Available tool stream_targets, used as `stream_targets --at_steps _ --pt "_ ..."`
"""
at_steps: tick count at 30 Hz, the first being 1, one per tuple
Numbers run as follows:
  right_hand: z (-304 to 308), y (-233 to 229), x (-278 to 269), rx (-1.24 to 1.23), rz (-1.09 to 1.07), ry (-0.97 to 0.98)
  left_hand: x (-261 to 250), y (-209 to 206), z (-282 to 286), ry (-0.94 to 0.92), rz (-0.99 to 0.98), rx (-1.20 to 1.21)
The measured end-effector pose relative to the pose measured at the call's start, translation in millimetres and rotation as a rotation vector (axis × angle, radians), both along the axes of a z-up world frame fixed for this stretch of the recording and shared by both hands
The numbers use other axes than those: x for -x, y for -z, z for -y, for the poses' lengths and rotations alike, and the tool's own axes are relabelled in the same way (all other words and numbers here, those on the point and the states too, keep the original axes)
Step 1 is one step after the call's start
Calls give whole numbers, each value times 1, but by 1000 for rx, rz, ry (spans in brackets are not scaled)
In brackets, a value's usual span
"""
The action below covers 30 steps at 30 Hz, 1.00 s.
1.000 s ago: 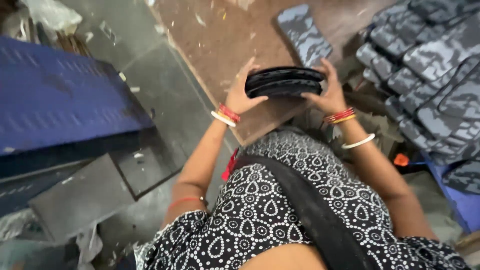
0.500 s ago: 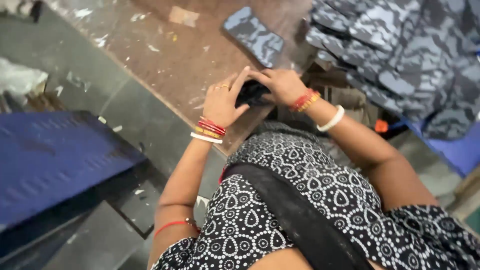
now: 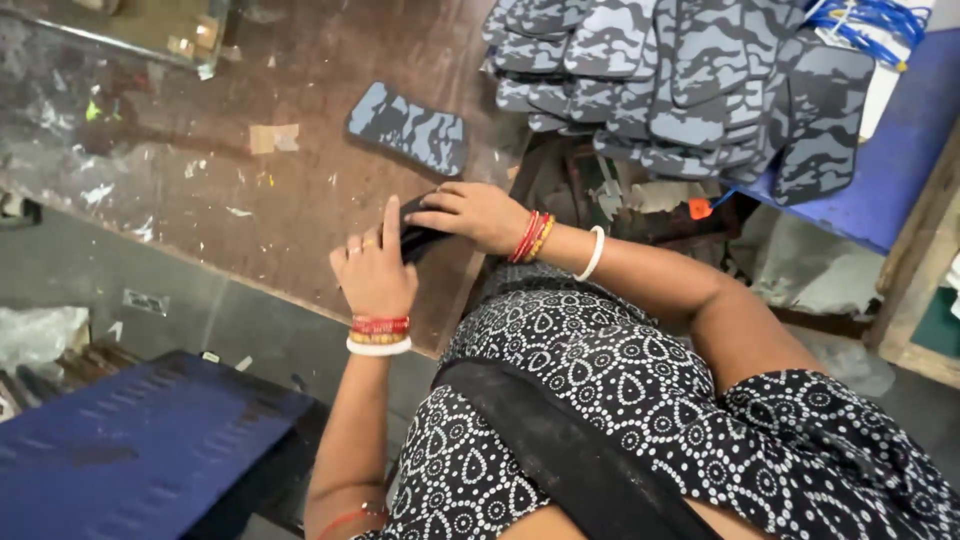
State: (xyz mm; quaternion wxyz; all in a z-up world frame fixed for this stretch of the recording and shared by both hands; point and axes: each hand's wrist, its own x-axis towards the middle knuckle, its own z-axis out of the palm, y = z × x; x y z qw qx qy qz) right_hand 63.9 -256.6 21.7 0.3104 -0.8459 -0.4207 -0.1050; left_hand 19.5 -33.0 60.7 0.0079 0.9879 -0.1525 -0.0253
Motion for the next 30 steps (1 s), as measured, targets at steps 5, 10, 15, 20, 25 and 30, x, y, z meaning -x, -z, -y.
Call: stream_targets --at_steps 5,10,15,20,25,30 --pt "1 48 4 126 -102 95 6 59 -3 31 48 -48" --pt "19 55 13 28 -137 185 1 79 -10 19 -35 -29" --pt "84 71 69 -350 -466 790 -9 82 -15 17 -57 6" --pt "229 243 186 -758 -409 1477 -15 84 -16 18 -65 15" --pt "299 240 204 -879 -408 1499 -21 80 -15 8 -95 16" --pt "302 181 194 -1563 -1128 1010 -21 83 -16 17 -90 -1"
